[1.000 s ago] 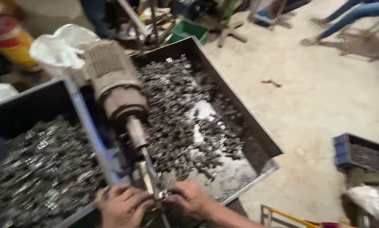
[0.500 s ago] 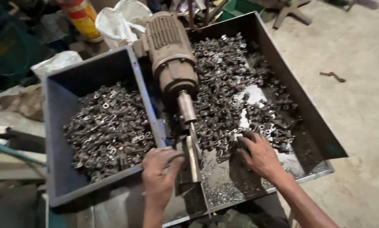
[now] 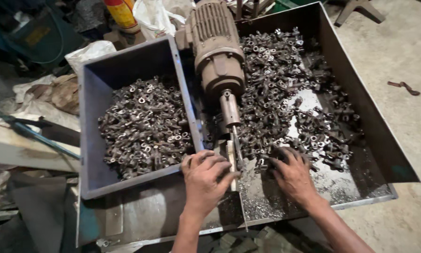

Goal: The person picks small metal fork-shaped castings one at a time from a pile on the work tray, holds each under the spinning bench-mounted machine to machine a hole in it, then places the finished part into a blue bin beside the machine, repeating the cycle continuously.

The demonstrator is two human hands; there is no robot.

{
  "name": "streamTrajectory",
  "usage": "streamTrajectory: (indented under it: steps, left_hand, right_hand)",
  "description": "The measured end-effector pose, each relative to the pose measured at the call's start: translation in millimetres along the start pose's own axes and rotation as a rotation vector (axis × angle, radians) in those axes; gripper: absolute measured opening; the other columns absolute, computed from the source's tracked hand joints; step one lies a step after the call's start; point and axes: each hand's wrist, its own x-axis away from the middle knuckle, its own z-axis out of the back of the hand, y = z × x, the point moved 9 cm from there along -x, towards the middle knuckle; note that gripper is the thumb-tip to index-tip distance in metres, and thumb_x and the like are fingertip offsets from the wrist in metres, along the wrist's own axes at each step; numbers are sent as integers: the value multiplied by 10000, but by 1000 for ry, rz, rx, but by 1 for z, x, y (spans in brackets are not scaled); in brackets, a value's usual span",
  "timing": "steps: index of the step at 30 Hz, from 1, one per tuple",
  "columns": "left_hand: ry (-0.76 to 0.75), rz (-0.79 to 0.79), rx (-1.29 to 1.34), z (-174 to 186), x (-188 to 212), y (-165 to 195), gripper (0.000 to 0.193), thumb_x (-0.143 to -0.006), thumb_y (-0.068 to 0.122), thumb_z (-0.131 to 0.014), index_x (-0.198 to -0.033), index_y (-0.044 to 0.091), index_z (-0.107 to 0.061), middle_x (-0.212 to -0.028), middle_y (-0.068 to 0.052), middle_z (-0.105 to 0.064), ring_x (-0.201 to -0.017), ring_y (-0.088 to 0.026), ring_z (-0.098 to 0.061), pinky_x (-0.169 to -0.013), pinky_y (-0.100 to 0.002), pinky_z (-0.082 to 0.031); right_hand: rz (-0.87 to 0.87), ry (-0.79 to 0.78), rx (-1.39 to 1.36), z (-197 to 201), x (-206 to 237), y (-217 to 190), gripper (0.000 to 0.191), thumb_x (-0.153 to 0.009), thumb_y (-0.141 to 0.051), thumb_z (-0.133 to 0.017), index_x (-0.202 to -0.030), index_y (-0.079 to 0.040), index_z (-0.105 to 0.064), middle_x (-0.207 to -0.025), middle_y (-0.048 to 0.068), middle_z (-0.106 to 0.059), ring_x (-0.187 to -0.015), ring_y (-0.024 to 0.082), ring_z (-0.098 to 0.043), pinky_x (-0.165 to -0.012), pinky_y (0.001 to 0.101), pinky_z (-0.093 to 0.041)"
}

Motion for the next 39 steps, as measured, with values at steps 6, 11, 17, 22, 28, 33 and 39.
streamTrajectory:
  steps: [6, 11, 17, 22, 28, 33, 39]
  left_hand:
    - [-94, -18, -13, -4, 0, 1, 521, -630, 548, -857, -960, 149, -802, -1074, -7, -719, -1191, -260, -545, -1053, -518, -222]
    - [-155, -8, -10, -11, 3, -2, 350, -686, 468, -859, -955, 248, -816, -1086, 28, -728, -1228, -254, -531, -1072, -520, -208]
    - [-159, -58, -11, -13, 6, -3, 281, -738, 385, -851, -995, 279, -816, -1044, 71, -724, -1187, -233, -546, -1086, -531, -188]
    - [-110, -60, -60, -16, 8, -4, 306, -734, 365, -848, -1008, 238, -801, -1047, 52, -719, -1175, -245, -550, -1076, -520, -202]
    - [-57, 15, -56, -18, 6, -6, 255, -725, 303, -842, -958, 215, -788, -1021, 58, -727, -1148, -230, -563, -1058, -497, -236]
    - [-3, 22, -102, -15, 3, -1, 218, -778, 276, -820, -975, 191, -778, -1023, 56, -728, -1110, -214, -583, -1053, -474, -259]
    - [43, 22, -147, -13, -2, 1, 221, -797, 277, -797, -993, 179, -771, -1020, 45, -727, -1072, -211, -590, -1028, -478, -280]
  right_hand:
    - [61, -139, -405, 23, 2, -38, 385, -881, -235, -729, -1250, -135, -677, -1130, 74, -712, -1023, 240, -700, -901, 371, -566]
    - [133, -52, -559, 51, -18, -71, 306, -849, -155, -753, -1153, -117, -760, -1071, 80, -756, -930, 215, -754, -796, 303, -606]
    - [82, -14, -718, 63, -32, -82, 258, -844, -85, -755, -1099, -115, -779, -1022, 54, -795, -902, 167, -776, -788, 293, -624]
    - [28, 43, -691, 67, -31, -85, 252, -840, -76, -760, -1090, -112, -776, -1004, 55, -793, -888, 161, -770, -776, 297, -623]
    - [-74, -28, -623, 58, -35, -85, 242, -861, -101, -734, -1095, -146, -775, -977, 33, -775, -855, 154, -757, -736, 283, -605]
    - [-111, 17, -668, 58, -42, -81, 253, -847, -90, -742, -1095, -136, -765, -995, 42, -738, -865, 141, -754, -741, 272, -651]
    - [-176, 52, -713, 45, -47, -67, 259, -842, -89, -770, -1094, -147, -789, -950, 37, -749, -831, 133, -735, -713, 257, -623]
